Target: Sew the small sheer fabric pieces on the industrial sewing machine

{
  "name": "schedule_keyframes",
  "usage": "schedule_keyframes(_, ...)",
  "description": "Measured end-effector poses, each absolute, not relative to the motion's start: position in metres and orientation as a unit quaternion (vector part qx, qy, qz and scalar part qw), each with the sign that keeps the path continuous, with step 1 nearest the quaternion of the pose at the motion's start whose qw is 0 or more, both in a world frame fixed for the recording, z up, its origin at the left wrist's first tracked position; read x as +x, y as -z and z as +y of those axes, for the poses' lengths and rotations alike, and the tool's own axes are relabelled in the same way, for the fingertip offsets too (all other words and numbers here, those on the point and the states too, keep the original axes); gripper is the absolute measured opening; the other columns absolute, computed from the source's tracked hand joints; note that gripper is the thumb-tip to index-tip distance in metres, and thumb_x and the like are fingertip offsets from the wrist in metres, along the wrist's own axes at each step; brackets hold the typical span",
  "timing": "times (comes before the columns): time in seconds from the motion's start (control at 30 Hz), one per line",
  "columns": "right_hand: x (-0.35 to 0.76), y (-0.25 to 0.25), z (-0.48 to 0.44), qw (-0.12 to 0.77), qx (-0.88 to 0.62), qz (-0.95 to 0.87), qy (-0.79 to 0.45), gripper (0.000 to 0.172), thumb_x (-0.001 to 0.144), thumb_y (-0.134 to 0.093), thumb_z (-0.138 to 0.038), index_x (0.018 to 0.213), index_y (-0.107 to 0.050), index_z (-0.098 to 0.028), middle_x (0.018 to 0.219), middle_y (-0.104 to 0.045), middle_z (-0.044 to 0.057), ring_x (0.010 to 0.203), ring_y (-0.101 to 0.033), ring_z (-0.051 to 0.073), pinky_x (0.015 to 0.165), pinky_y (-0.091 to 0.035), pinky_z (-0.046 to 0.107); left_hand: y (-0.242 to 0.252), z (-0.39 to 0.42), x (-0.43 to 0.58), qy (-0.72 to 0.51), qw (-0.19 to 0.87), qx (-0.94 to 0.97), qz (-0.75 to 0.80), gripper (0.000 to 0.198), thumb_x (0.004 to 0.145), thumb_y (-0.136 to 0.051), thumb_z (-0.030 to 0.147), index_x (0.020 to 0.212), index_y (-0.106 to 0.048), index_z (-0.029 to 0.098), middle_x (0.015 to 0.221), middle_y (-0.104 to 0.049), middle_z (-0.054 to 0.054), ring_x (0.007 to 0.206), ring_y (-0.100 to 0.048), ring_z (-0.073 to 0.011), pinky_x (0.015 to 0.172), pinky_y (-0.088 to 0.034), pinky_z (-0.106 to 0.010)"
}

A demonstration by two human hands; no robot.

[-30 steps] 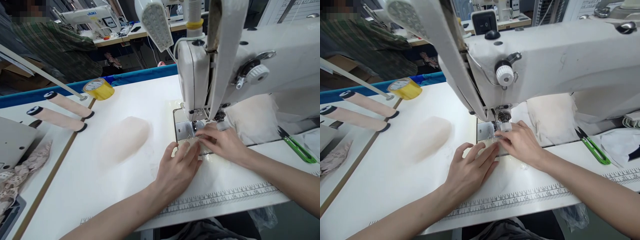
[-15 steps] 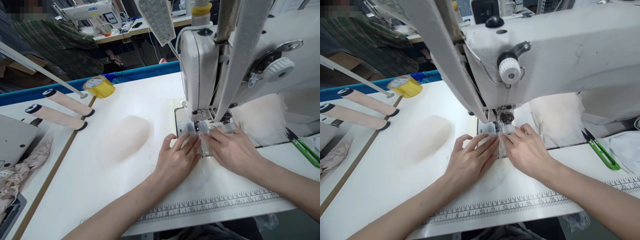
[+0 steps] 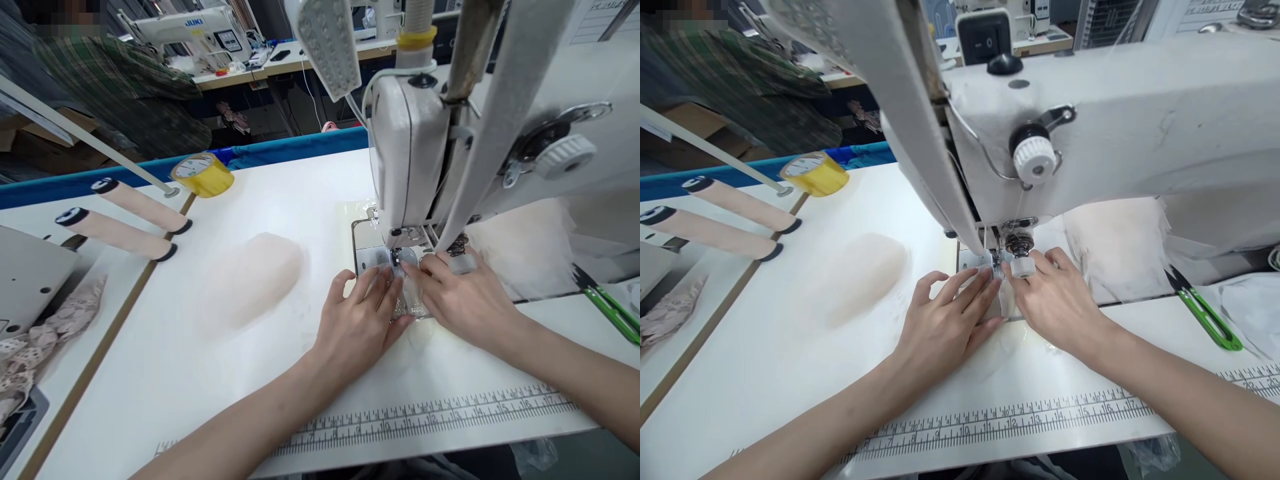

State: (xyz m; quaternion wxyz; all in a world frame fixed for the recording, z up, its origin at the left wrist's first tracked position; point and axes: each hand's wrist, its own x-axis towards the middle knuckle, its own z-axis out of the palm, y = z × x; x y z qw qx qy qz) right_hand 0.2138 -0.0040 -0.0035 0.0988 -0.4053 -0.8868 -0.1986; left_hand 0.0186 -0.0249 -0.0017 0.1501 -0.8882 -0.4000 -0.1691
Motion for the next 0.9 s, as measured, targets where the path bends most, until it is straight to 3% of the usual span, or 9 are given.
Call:
schedule_keyframes(0.4, 0.214, 0.004, -0.003, 0.111, -0.407, -0.886, 0.194, 0.031, 0.087, -0.047, -0.013, 0.110, -0.068, -0.014, 0.092, -0.069, 0.011, 0.078, -0.055, 0.021, 0.075, -0.032, 0.037, 0.003, -0.024, 0.019, 0.174, 0.146, -0.886, -0.405, 0.036, 0.096, -0.044, 0.039, 0.118, -0.061, 0.016, 0.119, -0.066, -0.009, 0.111, -0.056, -0.0209, 0.091, -0.035, -0.041)
schedule_keyframes(0.77, 0.216, 0.008, 0.003, 0.106, -0.407, -0.885, 0.200, 0.040, 0.088, -0.047, -0.015, 0.126, -0.058, -0.012, 0.095, -0.068, 0.012, 0.081, -0.055, 0.023, 0.074, -0.033, 0.037, 0.006, -0.016, 0.019, 0.184, 0.131, -0.884, -0.409, 0.035, 0.096, -0.044, 0.037, 0.120, -0.059, 0.016, 0.120, -0.065, -0.009, 0.109, -0.058, -0.0210, 0.096, -0.032, -0.043)
schedule_keyframes(0.9, 0.220, 0.002, 0.004, 0.120, -0.406, -0.886, 0.189, 0.035, 0.087, -0.049, -0.014, 0.119, -0.064, -0.013, 0.096, -0.069, 0.011, 0.078, -0.056, 0.022, 0.075, -0.035, 0.037, 0.004, -0.015, 0.018, 0.205, 0.125, -0.885, -0.399, 0.031, 0.094, -0.050, 0.034, 0.118, -0.059, 0.016, 0.118, -0.066, -0.008, 0.108, -0.058, -0.0220, 0.096, -0.035, -0.043)
